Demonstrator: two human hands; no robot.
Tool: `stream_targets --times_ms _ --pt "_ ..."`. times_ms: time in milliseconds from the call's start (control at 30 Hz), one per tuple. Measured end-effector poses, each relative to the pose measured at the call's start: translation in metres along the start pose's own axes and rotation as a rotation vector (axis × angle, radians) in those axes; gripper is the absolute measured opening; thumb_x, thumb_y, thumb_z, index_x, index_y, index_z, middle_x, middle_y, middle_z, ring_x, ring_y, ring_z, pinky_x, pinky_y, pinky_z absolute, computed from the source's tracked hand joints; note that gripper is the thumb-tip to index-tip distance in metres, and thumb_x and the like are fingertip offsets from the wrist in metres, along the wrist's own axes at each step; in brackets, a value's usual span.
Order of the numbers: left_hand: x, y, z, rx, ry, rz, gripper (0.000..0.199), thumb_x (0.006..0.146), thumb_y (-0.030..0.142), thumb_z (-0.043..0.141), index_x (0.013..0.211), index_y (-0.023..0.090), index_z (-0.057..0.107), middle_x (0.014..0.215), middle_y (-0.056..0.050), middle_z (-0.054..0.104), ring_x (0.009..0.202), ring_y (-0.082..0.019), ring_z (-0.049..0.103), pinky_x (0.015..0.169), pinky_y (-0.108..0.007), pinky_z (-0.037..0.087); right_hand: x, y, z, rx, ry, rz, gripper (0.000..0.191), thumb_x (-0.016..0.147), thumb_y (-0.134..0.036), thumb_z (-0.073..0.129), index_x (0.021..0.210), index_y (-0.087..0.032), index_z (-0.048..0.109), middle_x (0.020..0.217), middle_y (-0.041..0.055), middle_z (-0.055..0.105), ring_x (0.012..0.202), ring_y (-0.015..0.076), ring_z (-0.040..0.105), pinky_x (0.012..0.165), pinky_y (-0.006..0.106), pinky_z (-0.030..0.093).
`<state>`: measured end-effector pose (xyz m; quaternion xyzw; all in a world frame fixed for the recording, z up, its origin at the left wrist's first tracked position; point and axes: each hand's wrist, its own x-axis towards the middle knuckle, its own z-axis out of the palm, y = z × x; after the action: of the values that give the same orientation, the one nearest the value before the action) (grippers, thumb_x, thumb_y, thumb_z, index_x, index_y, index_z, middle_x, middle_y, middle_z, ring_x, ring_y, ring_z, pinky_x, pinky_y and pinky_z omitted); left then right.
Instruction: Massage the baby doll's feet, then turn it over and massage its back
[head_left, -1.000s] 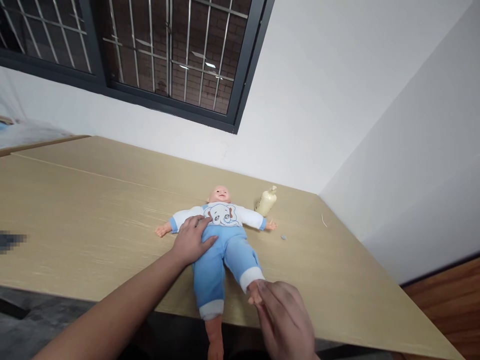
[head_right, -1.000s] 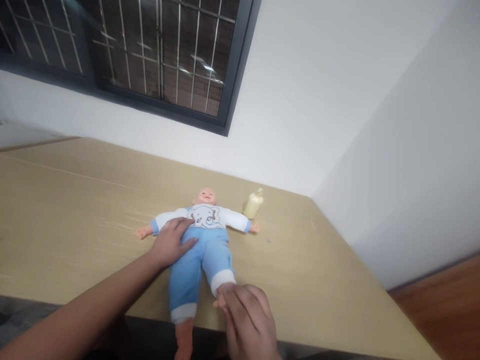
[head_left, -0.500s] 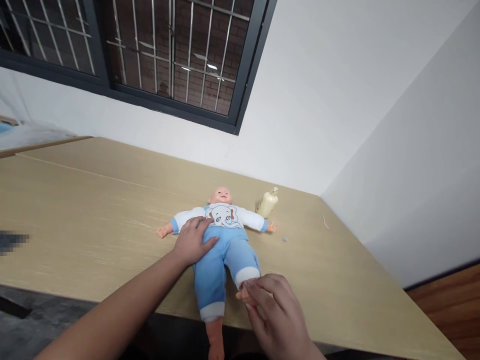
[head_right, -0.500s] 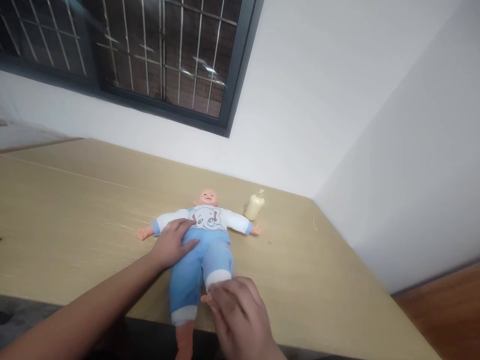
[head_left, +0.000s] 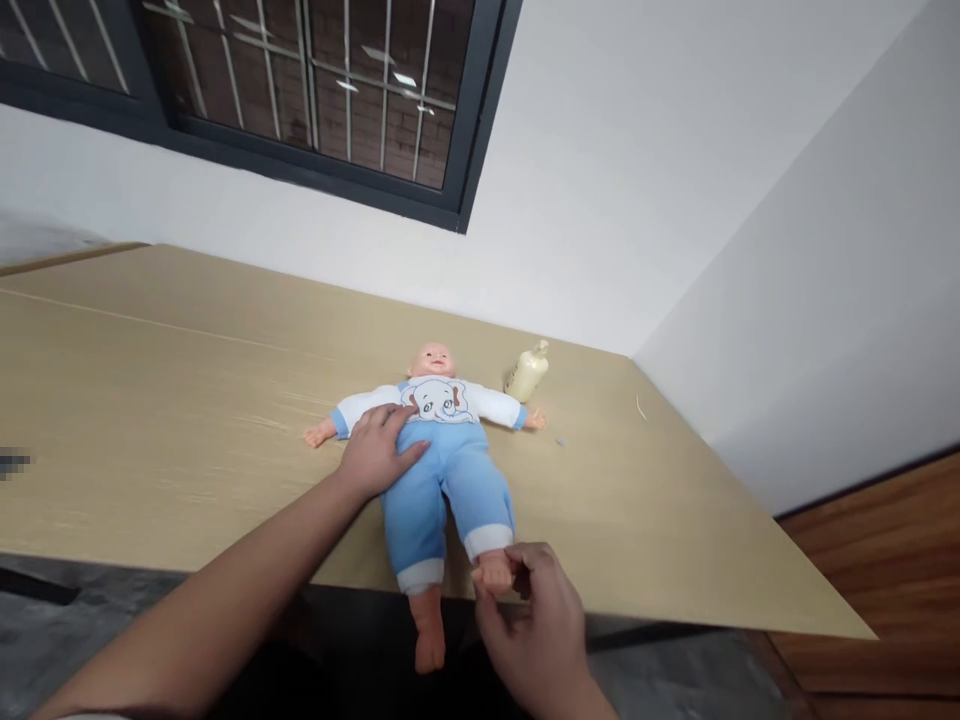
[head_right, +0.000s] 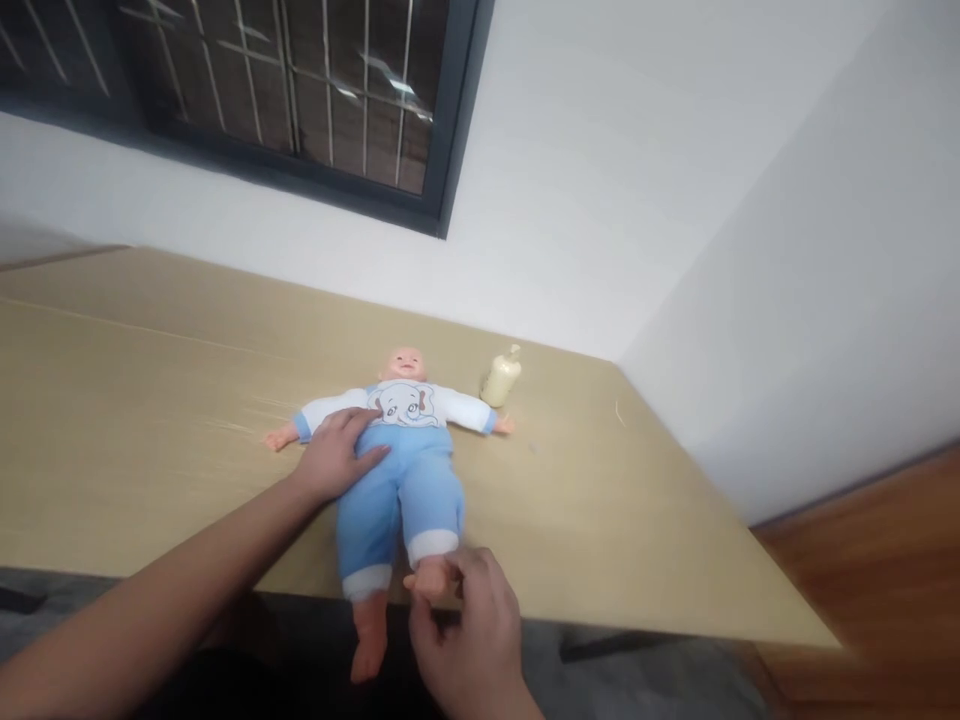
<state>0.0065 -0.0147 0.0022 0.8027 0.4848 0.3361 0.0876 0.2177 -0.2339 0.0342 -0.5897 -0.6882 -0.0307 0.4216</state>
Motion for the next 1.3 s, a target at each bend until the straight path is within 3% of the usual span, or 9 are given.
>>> stream_targets --times_ms 233,500,667,967,1300 --pt "0.002 0.001 -0.003 0.019 -0.013 -0.028 0.062 0.089 0.061 0.053 0.138 0.022 0.056 0.132 -0.011 0.058 0.126 -0.033 0.049 0.113 -0.048 0.036 -0.01 -0.012 0.001 -0.074 -0.082 0.112 0.021 0.086 -0.031 0.061 0.103 -0.018 0.059 0.085 0.0055 0.067 0.076 0.0193 0.065 0.071 0.032 0.055" --pt "0.002 0.003 -0.005 0.029 -0.018 -0.023 0.064 0.089 0.061 0.053 0.137 0.021 0.056 0.133 -0.012 0.057 0.126 -0.033 0.048 0.111 -0.047 0.037 -0.015 -0.014 0.006 -0.129 -0.144 0.182 0.068 0.083 -0.05 0.067 0.138 -0.014 0.047 0.104 0.0109 0.071 0.086 0.0247 0.071 0.074 0.038 0.06" --pt "0.003 0.003 -0.005 0.021 -0.023 -0.021 0.064 0.089 0.062 0.053 0.138 0.021 0.055 0.133 -0.012 0.057 0.125 -0.033 0.049 0.111 -0.047 0.037 -0.017 -0.012 0.007 -0.141 -0.167 0.137 0.06 0.084 -0.042 0.063 0.137 -0.016 0.05 0.111 0.0114 0.071 0.096 0.0263 0.071 0.083 0.041 0.059" --pt "0.003 0.002 -0.005 0.023 -0.025 -0.027 0.065 0.088 0.064 0.052 0.139 0.022 0.055 0.132 -0.012 0.057 0.124 -0.034 0.049 0.11 -0.048 0.036 -0.032 -0.002 0.008 -0.115 -0.26 0.209 0.058 0.083 -0.036 0.059 0.138 -0.017 0.05 0.114 0.0117 0.071 0.097 0.0272 0.071 0.083 0.042 0.059" --pt "0.002 0.004 -0.006 0.015 -0.034 -0.053 0.065 0.089 0.063 0.053 0.139 0.023 0.055 0.132 -0.013 0.057 0.126 -0.035 0.047 0.111 -0.049 0.036 -0.045 0.008 0.014 -0.05 -0.347 0.232 0.061 0.086 -0.038 0.061 0.141 -0.016 0.045 0.121 0.0117 0.069 0.101 0.0275 0.07 0.087 0.044 0.058"
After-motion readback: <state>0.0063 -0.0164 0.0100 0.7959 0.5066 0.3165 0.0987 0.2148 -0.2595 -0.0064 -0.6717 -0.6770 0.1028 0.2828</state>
